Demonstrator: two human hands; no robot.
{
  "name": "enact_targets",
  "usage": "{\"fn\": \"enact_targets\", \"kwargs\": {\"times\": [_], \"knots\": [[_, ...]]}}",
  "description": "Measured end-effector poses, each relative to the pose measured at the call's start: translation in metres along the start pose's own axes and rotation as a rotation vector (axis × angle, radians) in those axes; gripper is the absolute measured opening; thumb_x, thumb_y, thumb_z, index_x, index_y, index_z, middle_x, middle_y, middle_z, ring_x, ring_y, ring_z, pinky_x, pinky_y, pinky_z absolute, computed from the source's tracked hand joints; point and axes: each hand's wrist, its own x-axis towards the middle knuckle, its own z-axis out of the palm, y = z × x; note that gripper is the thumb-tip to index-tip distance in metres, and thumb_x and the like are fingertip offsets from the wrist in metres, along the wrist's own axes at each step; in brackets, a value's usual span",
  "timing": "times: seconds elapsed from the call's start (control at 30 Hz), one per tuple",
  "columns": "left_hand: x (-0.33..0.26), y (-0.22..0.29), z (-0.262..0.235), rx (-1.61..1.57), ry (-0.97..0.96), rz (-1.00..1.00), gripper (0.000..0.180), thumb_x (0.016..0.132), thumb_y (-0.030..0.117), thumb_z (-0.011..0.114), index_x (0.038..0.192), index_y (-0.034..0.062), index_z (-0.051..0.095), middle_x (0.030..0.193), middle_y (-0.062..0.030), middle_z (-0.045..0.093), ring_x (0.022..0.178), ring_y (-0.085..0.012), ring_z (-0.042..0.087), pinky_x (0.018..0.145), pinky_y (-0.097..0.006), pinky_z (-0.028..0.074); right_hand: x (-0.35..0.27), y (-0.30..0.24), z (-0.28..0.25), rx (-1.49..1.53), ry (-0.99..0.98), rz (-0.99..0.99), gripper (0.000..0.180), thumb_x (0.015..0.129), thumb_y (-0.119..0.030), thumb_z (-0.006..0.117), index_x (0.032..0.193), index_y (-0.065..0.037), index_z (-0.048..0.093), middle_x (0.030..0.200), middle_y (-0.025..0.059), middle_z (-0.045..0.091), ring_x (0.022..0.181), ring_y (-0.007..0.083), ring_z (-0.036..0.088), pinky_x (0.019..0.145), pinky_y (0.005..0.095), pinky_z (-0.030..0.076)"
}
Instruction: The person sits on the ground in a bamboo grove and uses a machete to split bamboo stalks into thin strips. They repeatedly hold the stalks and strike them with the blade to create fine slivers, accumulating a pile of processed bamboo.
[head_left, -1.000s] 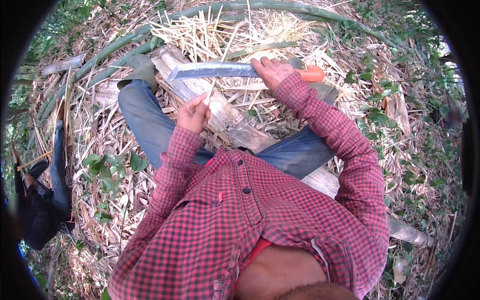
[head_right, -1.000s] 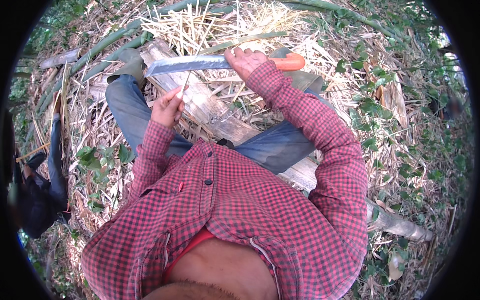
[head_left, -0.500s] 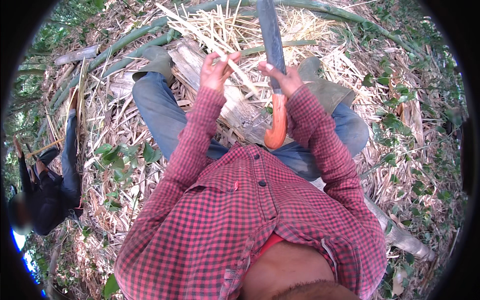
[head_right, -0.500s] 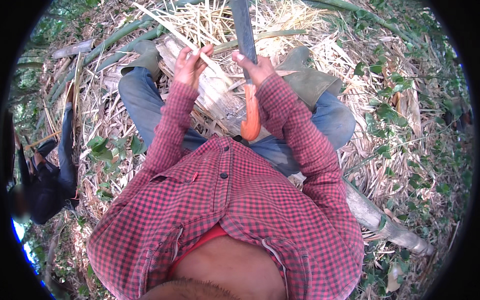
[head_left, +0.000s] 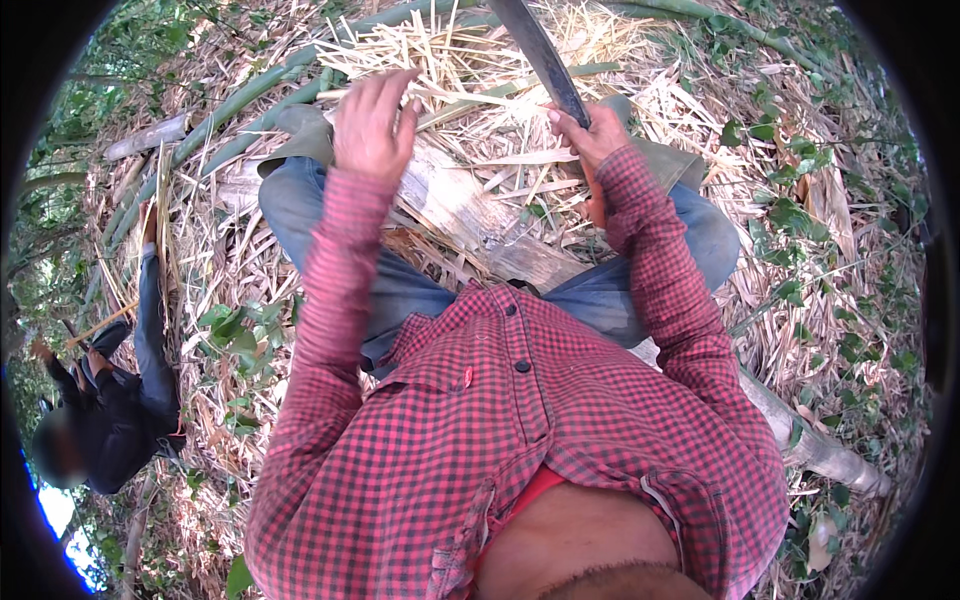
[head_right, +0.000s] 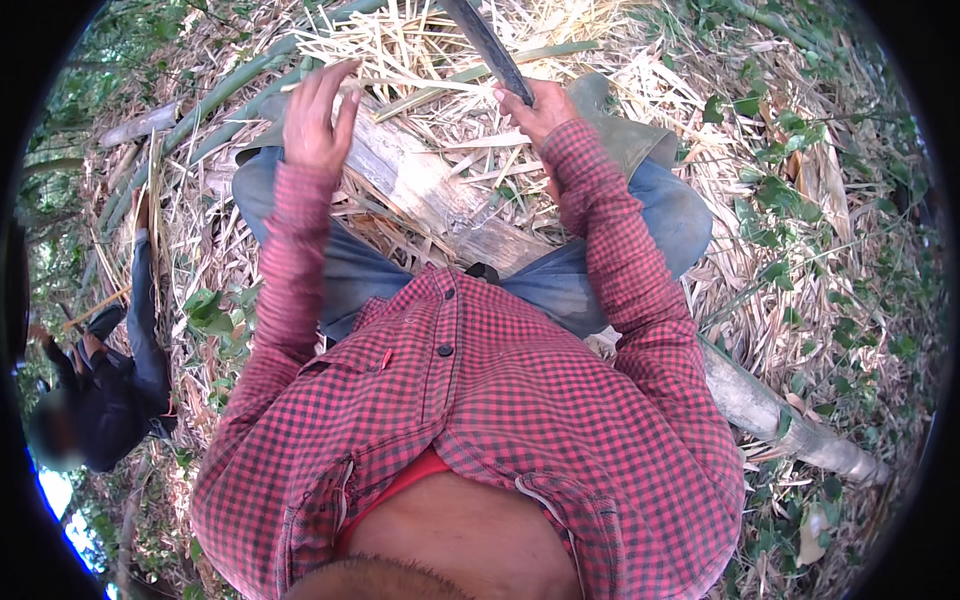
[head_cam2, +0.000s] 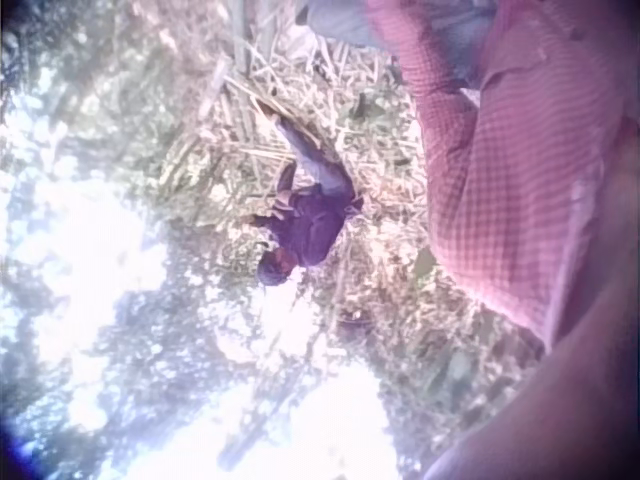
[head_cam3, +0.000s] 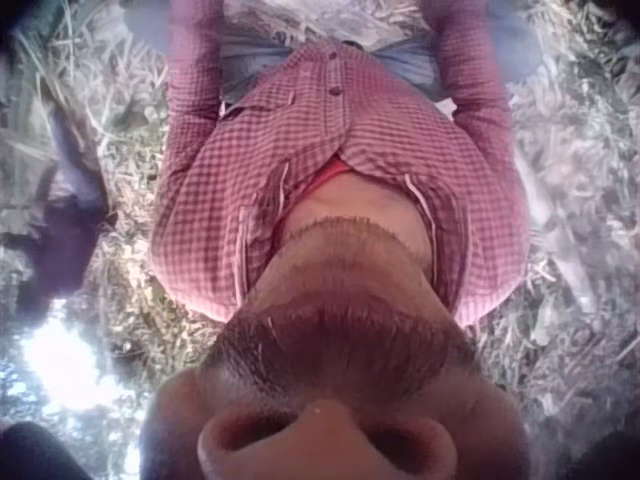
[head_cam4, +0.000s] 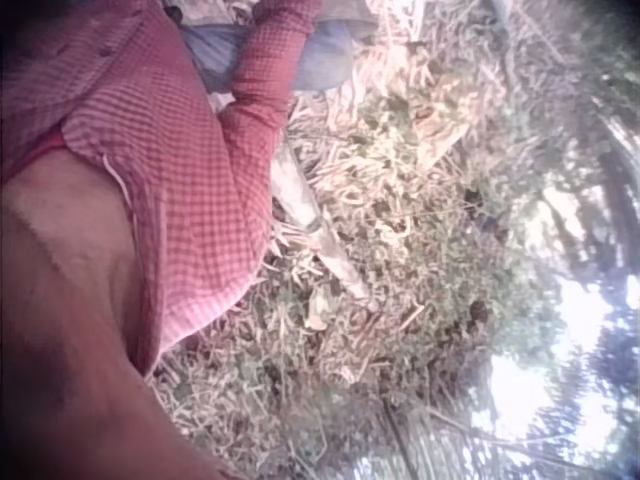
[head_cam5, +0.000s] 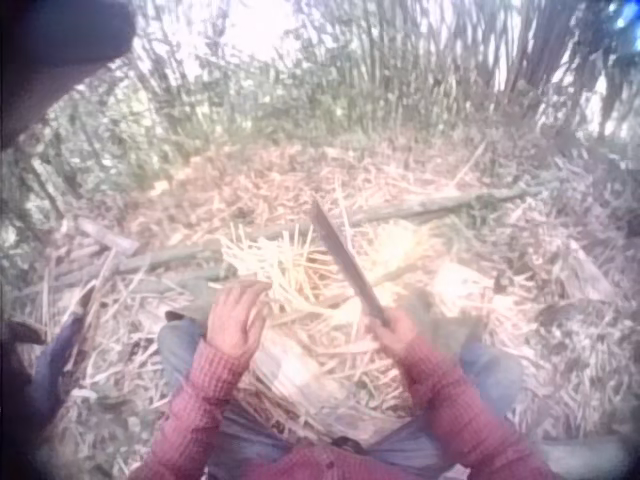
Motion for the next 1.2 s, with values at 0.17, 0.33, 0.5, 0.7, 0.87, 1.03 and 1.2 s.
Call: {"fn": "enact_targets", "kwargs": {"times": [0.17,0.33,0.5,0.7,0.87,1.03,1.2], "knots": [[0.003,-0.062,0.001,0.1,-0.497,0.056,0.032,0.09,0.034,0.043,0.115,0.0153,0.052,0.091,-0.0067,0.059,0.087,-0.0253,0.057,0.081,-0.038,0.043,0.009,-0.012,-0.026,0.123,-0.15,-0.065,0.033,0.085,-0.029,0.058,0.102,0.0,0.06,0.071,0.0016,0.06,0.058,0.0064,0.052,0.052,0.0207,0.044],[-0.012,-0.048,-0.003,-0.185,-0.719,-0.185,0.03,0.092,0.034,0.041,0.096,0.0098,0.057,0.054,-0.0022,0.049,0.053,-0.0193,0.052,0.053,-0.032,0.042,0.022,-0.007,-0.046,-0.049,0.105,-0.327,0.037,0.084,-0.036,0.056,0.106,-0.006,0.059,0.069,0.0016,0.059,0.056,0.0132,0.055,0.052,0.0253,0.048],[-0.046,-0.021,0.032,-1.158,-0.589,-0.915,0.025,0.093,0.027,0.04,0.087,0.0075,0.055,0.046,0.0041,0.038,0.033,-0.0055,0.027,0.032,-0.02,0.021,0.017,-0.017,-0.049,-0.698,0.251,-0.311,0.029,0.088,-0.03,0.049,0.109,-0.011,0.056,0.077,0.0071,0.061,0.055,0.0198,0.058,0.051,0.029,0.051],[-0.033,0.028,0.052,-1.455,-0.583,-1.12,0.025,0.093,0.027,0.041,0.079,0.0094,0.053,0.045,0.0056,0.034,0.031,-0.0039,0.022,0.029,-0.021,0.015,-0.012,-0.031,0.0,-1.007,0.032,-0.295,0.025,0.085,-0.017,0.048,0.11,-0.015,0.048,0.08,0.0083,0.058,0.071,0.0234,0.06,0.061,0.0348,0.05],[-0.024,0.05,0.044,-1.584,-0.595,-1.213,0.022,0.093,0.027,0.04,0.08,0.0108,0.049,0.047,0.0082,0.03,0.032,-0.0026,0.02,0.028,-0.019,0.016,-0.009,-0.027,0.005,-1.021,0.055,-0.544,0.024,0.083,-0.013,0.048,0.108,-0.014,0.045,0.082,0.0078,0.055,0.075,0.0249,0.06,0.062,0.0357,0.049],[-0.035,0.069,0.013,-1.67,-0.552,-1.234,0.019,0.092,0.021,0.038,0.08,0.0097,0.048,0.049,0.007,0.032,0.033,-0.0028,0.021,0.028,-0.019,0.017,0.05,-0.033,-0.036,-1.072,0.09,-0.102,0.014,0.087,-0.011,0.042,0.1,-0.011,0.046,0.079,0.0129,0.057,0.069,0.0275,0.061,0.056,0.039,0.051],[-0.031,0.067,0.011,-1.712,-0.602,-1.204,0.016,0.093,0.019,0.038,0.084,0.0092,0.046,0.051,0.0065,0.032,0.035,-0.0021,0.021,0.03,-0.018,0.016,0.03,-0.042,-0.021,-1.152,-0.052,-0.329,0.014,0.087,-0.012,0.045,0.1,-0.008,0.043,0.076,0.0099,0.054,0.06,0.022,0.058,0.049,0.0341,0.051]]}}
